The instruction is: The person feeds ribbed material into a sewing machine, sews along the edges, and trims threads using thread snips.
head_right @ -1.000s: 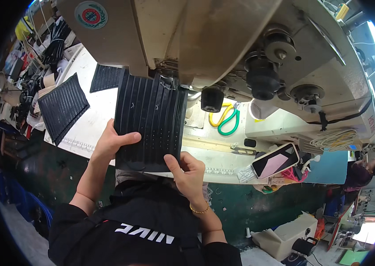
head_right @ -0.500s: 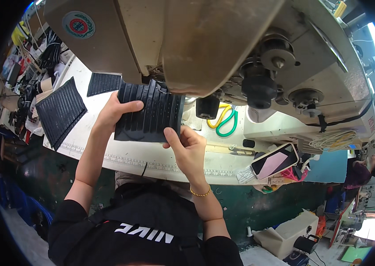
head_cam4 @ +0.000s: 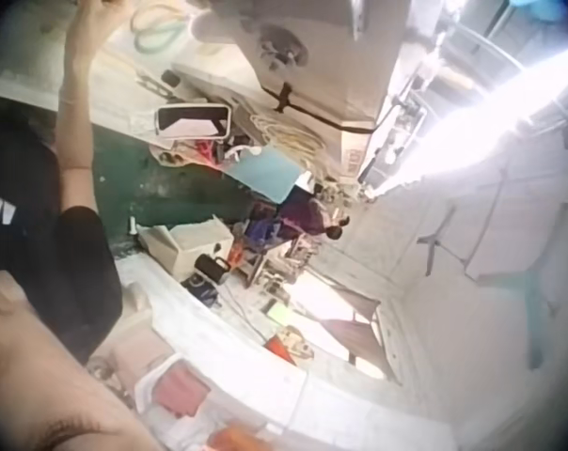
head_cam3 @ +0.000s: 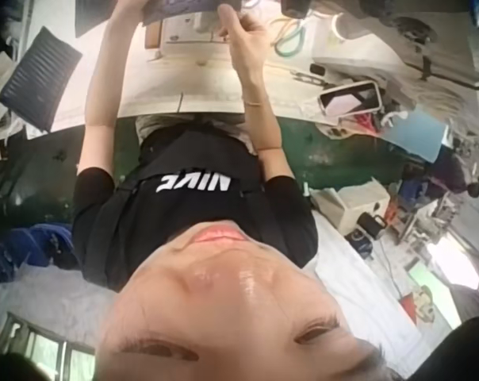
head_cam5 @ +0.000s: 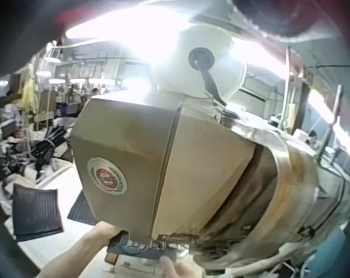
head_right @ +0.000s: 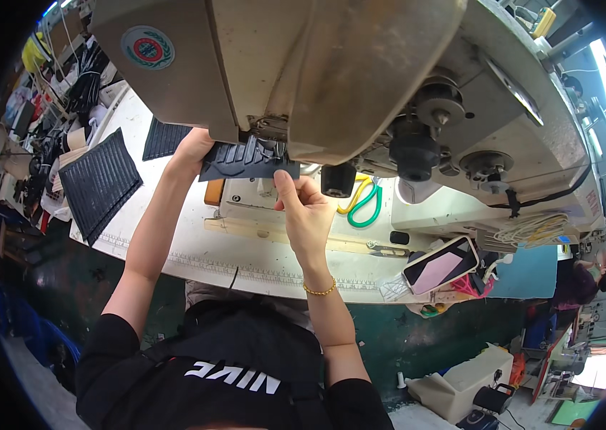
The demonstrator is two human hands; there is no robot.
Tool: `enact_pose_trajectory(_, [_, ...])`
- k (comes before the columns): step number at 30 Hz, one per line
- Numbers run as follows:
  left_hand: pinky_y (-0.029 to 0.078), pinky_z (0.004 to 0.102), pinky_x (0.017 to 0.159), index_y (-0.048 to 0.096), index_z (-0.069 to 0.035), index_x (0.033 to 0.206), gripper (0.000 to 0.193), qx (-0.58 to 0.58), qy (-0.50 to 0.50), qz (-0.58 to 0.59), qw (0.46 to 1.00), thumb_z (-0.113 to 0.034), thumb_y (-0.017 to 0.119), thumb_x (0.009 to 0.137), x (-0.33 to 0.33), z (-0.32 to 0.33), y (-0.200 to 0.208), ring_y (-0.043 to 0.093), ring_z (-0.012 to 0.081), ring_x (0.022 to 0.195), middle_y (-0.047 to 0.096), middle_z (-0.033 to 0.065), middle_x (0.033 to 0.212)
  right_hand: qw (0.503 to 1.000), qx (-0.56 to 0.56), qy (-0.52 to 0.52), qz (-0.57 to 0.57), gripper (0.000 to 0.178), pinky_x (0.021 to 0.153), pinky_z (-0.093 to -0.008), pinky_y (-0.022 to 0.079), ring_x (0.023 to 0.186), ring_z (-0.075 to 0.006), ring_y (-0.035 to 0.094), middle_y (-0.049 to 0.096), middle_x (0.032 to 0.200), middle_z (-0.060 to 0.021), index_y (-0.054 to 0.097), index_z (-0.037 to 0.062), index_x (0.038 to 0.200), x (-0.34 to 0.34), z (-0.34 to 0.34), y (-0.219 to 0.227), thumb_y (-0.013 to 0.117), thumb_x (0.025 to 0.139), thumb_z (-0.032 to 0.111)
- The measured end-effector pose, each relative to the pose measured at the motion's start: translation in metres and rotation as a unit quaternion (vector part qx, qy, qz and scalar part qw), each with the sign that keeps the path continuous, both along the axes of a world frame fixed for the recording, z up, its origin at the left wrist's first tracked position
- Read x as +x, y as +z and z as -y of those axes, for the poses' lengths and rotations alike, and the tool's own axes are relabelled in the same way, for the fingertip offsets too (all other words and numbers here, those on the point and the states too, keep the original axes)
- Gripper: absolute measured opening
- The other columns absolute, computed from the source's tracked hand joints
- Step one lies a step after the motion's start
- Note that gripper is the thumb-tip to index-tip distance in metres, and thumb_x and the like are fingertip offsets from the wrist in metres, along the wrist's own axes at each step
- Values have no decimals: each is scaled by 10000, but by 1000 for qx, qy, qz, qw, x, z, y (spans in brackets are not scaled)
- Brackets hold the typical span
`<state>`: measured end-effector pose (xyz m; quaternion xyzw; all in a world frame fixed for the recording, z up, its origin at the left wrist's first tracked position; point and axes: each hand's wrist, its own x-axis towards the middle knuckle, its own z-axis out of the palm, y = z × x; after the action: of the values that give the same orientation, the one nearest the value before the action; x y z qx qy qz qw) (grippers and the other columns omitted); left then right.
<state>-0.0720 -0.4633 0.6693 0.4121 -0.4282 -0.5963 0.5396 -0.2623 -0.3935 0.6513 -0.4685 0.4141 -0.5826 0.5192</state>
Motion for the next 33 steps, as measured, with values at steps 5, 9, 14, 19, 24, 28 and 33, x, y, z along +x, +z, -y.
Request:
enact_pose_trajectory(5, [521, 189, 554, 572, 58, 879, 230, -3, 22, -32, 999, -63, 636, 694, -2, 3, 1, 622, 126, 609, 612, 120, 784, 1000, -4, -8, 2, 212, 458, -149, 312, 485, -19, 448, 547, 589, 14, 608, -1, 715, -5, -11, -8, 615, 831, 176])
enact_pose_trajectory(9, [521, 181, 550, 564, 71, 881, 246, -3, 6, -39, 999, -89, 633, 707, 2, 7, -6, 621, 121, 595, 612, 124, 776, 1000, 7, -30, -7, 201, 457, -150, 316, 489, -24, 456, 567, 613, 5, 613, -10, 729, -17, -18, -13, 608, 832, 163])
enact_pose_trajectory(14, [528, 192, 556, 547, 91, 879, 278, 6, 36, -35, 999, -105, 642, 706, -1, 5, -8, 624, 127, 587, 610, 125, 763, 998, 11, -54, -4, 199, 463, -155, 320, 494, -25, 443, 573, 629, -6, 608, -7, 719, -25, -24, -11, 601, 835, 155])
enact_pose_trajectory(19, [547, 263, 577, 508, 107, 923, 294, 20, 78, -106, 991, -76, 628, 726, -6, -24, -6, 633, 167, 622, 603, 149, 790, 998, 7, -64, -6, 209, 479, -159, 326, 501, -26, 435, 569, 627, -14, 598, -7, 700, -33, -27, -15, 599, 836, 152])
enact_pose_trajectory(24, [513, 261, 686, 518, 15, 1006, 317, -66, 126, -142, 980, -26, 649, 721, -21, -81, -12, 603, 179, 763, 587, 108, 926, 997, 30, -78, -3, 214, 484, -161, 320, 503, -27, 424, 558, 613, -14, 589, -3, 685, -33, -27, -20, 598, 835, 151])
enact_pose_trajectory(28, [519, 239, 618, 527, 2, 1001, 319, -48, 128, -119, 983, -48, 667, 719, -24, -84, -15, 609, 159, 757, 594, 108, 905, 997, 20, -79, -10, 206, 453, -156, 266, 482, -15, 381, 520, 574, 8, 592, 5, 694, -28, -29, -21, 594, 835, 154])
enact_pose_trajectory(33, [521, 228, 586, 530, -2, 996, 325, -40, 120, -118, 985, -62, 678, 713, -19, -75, -16, 615, 153, 759, 602, 103, 884, 997, 29, -75, -14, 198, 435, -150, 234, 472, -4, 348, 491, 548, 25, 592, 10, 706, -29, -32, -22, 589, 838, 158])
